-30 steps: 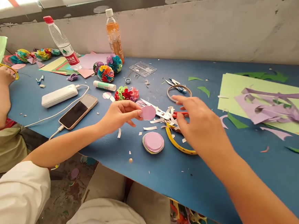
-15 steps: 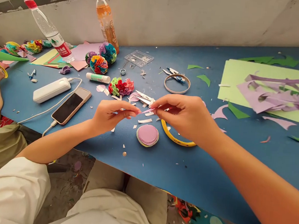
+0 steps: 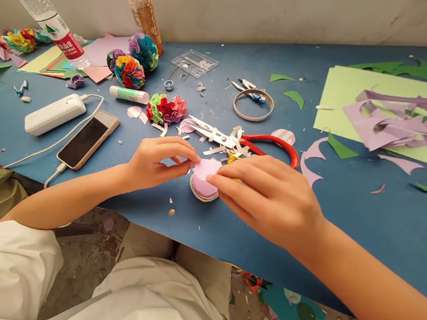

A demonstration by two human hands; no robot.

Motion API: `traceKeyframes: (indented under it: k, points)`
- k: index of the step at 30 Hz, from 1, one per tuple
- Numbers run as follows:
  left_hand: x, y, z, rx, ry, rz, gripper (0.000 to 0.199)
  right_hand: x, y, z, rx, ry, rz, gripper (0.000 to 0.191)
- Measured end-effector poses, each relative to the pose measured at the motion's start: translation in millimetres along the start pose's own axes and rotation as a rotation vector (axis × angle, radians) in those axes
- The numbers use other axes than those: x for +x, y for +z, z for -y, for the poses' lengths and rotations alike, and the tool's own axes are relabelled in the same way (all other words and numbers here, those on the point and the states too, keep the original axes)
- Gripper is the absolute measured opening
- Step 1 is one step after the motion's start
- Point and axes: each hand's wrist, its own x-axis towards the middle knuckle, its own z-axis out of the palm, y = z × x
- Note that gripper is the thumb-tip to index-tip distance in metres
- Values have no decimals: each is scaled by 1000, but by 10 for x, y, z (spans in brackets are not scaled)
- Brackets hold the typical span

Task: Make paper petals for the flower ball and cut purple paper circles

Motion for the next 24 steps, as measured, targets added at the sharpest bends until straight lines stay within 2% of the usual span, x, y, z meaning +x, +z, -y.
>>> traceKeyframes:
  k: [3, 6, 8, 10, 13, 15, 17, 20, 24]
  points:
    - [16, 9, -40, -86, -242, -52, 10, -31, 8, 49, -37, -52, 15, 26]
    - [51, -10, -97, -228, -502, -102, 10, -9, 23, 108, 16, 36, 113, 23]
    - [78, -34, -137, -326, -611, -124, 12, 35, 24, 143, 11, 76, 151, 26]
    - [99, -56, -180, -438, -715, -110, 15, 87, 21, 170, -48, 102, 140, 28]
    - [108, -64, -259, -641, -864, -2, 22, 154, 22, 204, -146, 147, 119, 27]
    - [100, -53, -312, -731, -914, 20, 30, 179, 37, 231, -198, 168, 113, 24]
    - [89, -40, -349, -761, -921, -18, 34, 197, 57, 267, -228, 173, 93, 21]
    - [77, -34, -352, -739, -900, -70, 32, 232, 79, 325, -213, 195, 67, 23]
    - [78, -32, -301, -701, -898, -109, 34, 308, 85, 379, -178, 242, 111, 31]
